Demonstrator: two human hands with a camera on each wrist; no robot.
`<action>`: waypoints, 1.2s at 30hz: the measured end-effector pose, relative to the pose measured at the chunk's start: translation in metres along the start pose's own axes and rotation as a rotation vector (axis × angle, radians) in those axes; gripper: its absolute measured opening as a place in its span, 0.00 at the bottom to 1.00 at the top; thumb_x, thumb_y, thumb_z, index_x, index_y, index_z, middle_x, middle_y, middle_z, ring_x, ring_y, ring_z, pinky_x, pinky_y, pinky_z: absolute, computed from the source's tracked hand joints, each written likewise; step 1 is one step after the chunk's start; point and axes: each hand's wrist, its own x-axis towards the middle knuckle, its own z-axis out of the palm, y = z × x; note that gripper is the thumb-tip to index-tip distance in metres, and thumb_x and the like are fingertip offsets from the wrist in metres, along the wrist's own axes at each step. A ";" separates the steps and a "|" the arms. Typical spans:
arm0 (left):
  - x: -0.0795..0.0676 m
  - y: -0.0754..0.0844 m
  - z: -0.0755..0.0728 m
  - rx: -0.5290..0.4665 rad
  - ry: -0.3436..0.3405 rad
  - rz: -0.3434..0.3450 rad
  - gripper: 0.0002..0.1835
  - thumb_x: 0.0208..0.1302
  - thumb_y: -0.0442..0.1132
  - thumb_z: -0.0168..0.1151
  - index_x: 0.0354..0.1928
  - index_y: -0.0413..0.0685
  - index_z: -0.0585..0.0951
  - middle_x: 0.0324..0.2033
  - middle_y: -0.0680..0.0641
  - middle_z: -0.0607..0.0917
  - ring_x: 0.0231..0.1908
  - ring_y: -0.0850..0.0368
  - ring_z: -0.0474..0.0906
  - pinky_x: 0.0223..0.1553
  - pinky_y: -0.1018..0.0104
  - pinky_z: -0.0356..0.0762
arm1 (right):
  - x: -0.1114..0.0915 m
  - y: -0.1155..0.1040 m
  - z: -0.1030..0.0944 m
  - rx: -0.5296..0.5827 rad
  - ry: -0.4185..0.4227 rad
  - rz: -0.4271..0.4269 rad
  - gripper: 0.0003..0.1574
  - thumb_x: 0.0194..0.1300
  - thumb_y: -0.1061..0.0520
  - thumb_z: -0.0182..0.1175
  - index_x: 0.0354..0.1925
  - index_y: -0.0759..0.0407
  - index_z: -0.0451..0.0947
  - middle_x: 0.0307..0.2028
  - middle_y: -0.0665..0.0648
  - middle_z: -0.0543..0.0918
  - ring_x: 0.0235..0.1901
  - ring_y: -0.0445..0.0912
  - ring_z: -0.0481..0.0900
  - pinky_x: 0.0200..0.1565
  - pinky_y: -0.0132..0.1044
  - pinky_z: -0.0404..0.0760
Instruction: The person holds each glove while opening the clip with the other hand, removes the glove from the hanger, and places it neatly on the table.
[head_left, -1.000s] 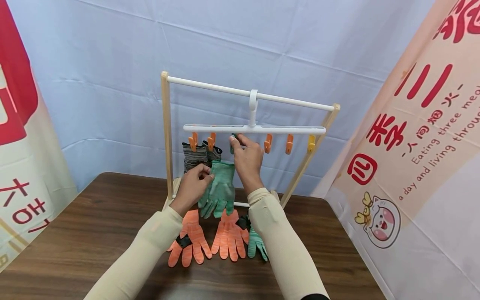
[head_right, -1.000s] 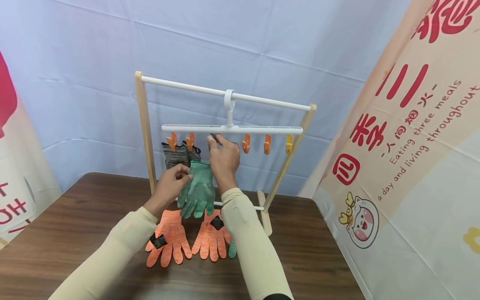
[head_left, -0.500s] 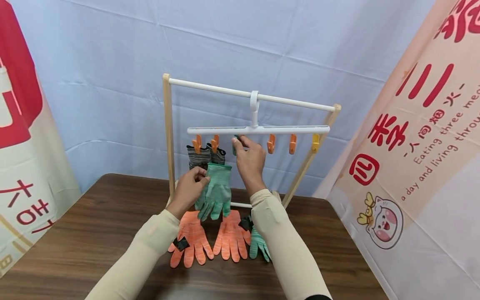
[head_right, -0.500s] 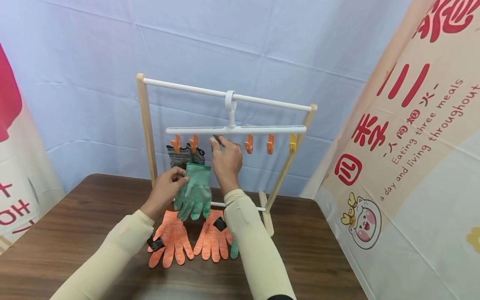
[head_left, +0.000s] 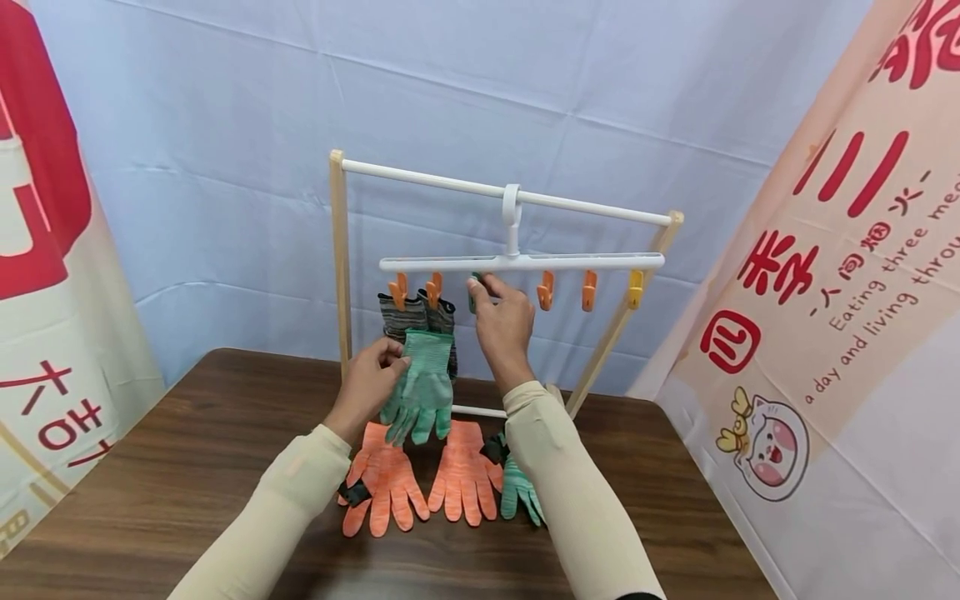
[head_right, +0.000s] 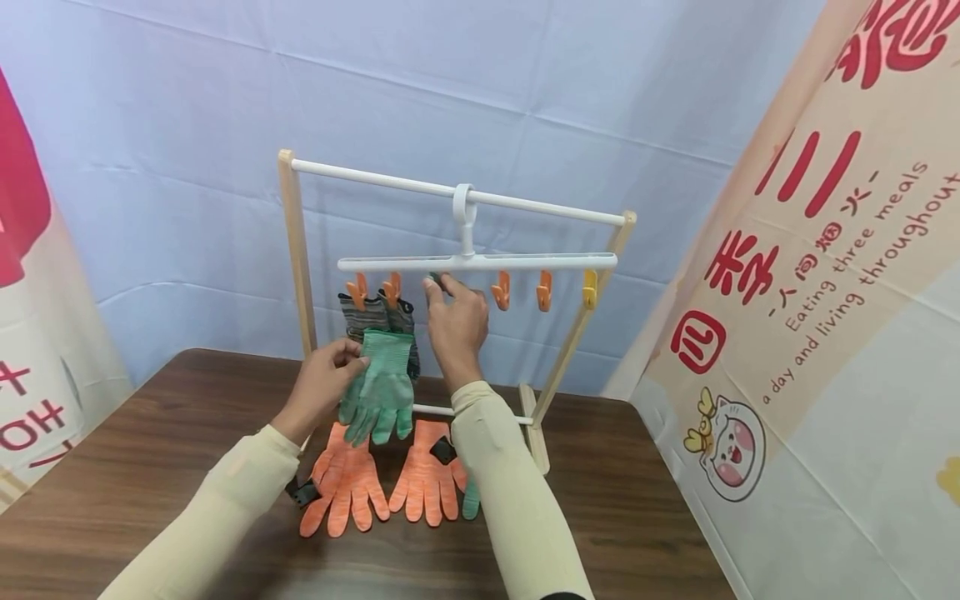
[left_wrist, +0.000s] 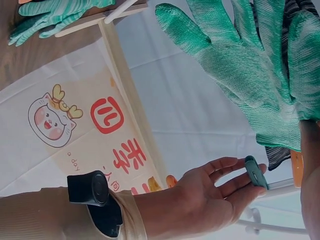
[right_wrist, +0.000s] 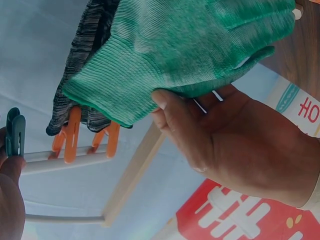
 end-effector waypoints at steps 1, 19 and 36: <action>-0.001 0.000 -0.001 -0.003 -0.002 0.002 0.07 0.65 0.42 0.55 0.42 0.50 0.76 0.31 0.49 0.80 0.31 0.54 0.73 0.32 0.59 0.69 | 0.000 0.000 0.000 0.001 -0.001 -0.001 0.18 0.60 0.41 0.59 0.48 0.43 0.81 0.37 0.46 0.84 0.32 0.37 0.78 0.26 0.34 0.74; -0.003 -0.007 -0.016 0.032 0.020 -0.038 0.08 0.65 0.43 0.55 0.43 0.50 0.76 0.34 0.50 0.80 0.32 0.54 0.74 0.33 0.60 0.70 | 0.000 0.001 -0.002 0.014 0.002 -0.013 0.18 0.59 0.44 0.60 0.47 0.43 0.81 0.38 0.48 0.84 0.33 0.41 0.80 0.28 0.36 0.76; -0.004 -0.016 -0.029 0.039 0.024 -0.052 0.09 0.65 0.44 0.54 0.44 0.52 0.76 0.34 0.50 0.80 0.33 0.53 0.73 0.34 0.60 0.69 | -0.001 0.002 -0.002 0.019 0.009 -0.025 0.18 0.60 0.43 0.60 0.47 0.44 0.81 0.38 0.48 0.84 0.31 0.39 0.79 0.27 0.35 0.76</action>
